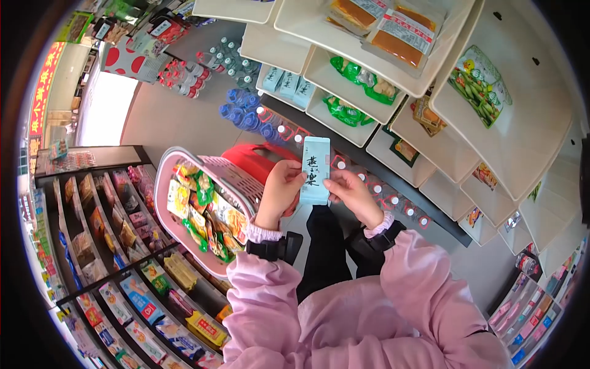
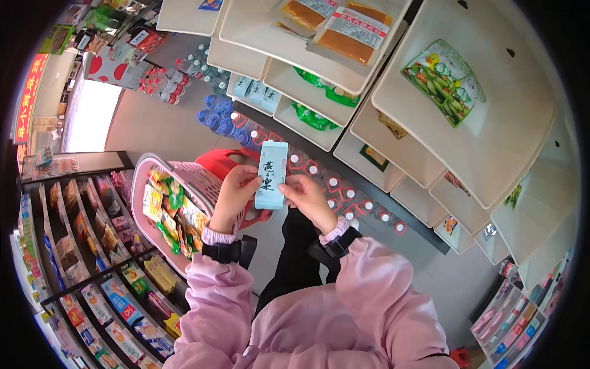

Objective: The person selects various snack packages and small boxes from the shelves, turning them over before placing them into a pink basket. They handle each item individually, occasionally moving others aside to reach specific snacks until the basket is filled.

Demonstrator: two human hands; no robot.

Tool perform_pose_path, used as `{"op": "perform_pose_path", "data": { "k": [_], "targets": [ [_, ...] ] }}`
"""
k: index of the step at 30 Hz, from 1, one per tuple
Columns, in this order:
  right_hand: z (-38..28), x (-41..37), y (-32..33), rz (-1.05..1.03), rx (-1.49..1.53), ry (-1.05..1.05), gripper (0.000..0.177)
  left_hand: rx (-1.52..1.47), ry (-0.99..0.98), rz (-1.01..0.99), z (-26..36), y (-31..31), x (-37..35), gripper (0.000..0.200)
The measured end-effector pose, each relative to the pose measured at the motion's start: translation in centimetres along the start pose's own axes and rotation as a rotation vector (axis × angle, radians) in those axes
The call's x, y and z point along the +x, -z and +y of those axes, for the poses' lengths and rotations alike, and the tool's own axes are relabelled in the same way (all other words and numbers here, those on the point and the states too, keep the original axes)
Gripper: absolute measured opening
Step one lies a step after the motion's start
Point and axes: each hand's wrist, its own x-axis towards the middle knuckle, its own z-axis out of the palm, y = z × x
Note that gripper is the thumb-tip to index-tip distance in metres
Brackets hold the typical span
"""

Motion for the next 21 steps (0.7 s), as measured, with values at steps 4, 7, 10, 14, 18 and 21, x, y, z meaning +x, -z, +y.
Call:
{"op": "perform_pose_path", "data": {
  "k": [4,7,10,14,18,21],
  "targets": [
    [0.9,4.8,-1.4,0.162,-0.001,0.058,0.021,0.23,-0.047,0.042,-2.8,2.1,6.4,0.017],
    [1.2,10.0,-2.4,0.151,-0.04,0.043,0.021,0.351,-0.048,0.038,-3.1,4.2,11.5,0.015],
    [1.3,14.8,-3.6,0.172,-0.071,0.081,0.028,0.424,-0.09,0.105,-4.4,6.2,16.6,0.015],
    [0.1,19.4,-4.8,0.122,-0.199,0.006,0.023,0.448,-0.067,0.174,-6.1,8.0,22.7,0.017],
    [0.4,24.6,-5.0,0.179,-0.162,0.01,0.035,0.413,-0.05,0.291,-7.4,7.7,26.8,0.023],
    [0.1,27.4,-4.9,0.15,-0.033,-0.039,0.04,0.44,0.057,0.275,-7.3,7.5,28.6,0.033]
  ]
}}
